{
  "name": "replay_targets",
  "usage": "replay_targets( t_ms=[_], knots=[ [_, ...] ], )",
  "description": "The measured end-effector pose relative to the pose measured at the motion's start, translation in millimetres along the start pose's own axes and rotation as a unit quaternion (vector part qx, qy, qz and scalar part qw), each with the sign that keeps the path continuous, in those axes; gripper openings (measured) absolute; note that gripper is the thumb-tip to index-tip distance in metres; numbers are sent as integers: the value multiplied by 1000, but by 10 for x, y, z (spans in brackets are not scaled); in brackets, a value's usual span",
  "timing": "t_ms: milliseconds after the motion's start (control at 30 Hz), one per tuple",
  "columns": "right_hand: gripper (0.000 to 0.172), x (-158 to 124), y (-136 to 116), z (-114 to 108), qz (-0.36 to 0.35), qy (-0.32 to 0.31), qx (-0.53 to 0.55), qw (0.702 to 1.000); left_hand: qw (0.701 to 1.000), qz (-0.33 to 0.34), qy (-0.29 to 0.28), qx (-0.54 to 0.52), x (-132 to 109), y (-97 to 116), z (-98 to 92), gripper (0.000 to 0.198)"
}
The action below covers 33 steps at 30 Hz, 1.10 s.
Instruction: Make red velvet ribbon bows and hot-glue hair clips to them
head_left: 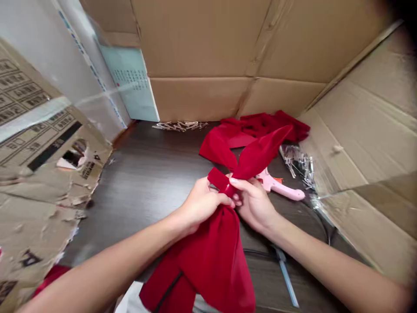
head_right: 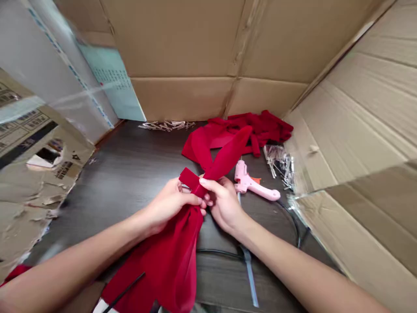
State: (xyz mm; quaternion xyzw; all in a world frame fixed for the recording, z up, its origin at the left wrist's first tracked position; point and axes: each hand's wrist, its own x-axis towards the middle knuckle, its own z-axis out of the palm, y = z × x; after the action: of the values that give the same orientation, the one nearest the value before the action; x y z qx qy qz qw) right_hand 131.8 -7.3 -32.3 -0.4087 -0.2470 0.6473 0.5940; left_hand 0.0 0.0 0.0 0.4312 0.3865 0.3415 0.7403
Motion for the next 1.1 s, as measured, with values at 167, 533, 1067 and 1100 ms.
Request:
replay_targets(
  t_ms=[167,533,1067,1100],
  knots=[
    [26,4,-49,8,-13,-15,-24,1000,999,-18,-37,-16,-34,35,-30,15],
    [20,-29,-13,18,-73,-47,-21,996,997,20,-42,68,-52,-3,-44,21],
    [21,-27,-21,7,-56,-53,-14,997,994,98,-26,34,-6,-30,-39,23],
    [19,-26,-26,0,-50,-66,-14,997,994,99,-27,40,-7,-23,-49,22]
  ],
)
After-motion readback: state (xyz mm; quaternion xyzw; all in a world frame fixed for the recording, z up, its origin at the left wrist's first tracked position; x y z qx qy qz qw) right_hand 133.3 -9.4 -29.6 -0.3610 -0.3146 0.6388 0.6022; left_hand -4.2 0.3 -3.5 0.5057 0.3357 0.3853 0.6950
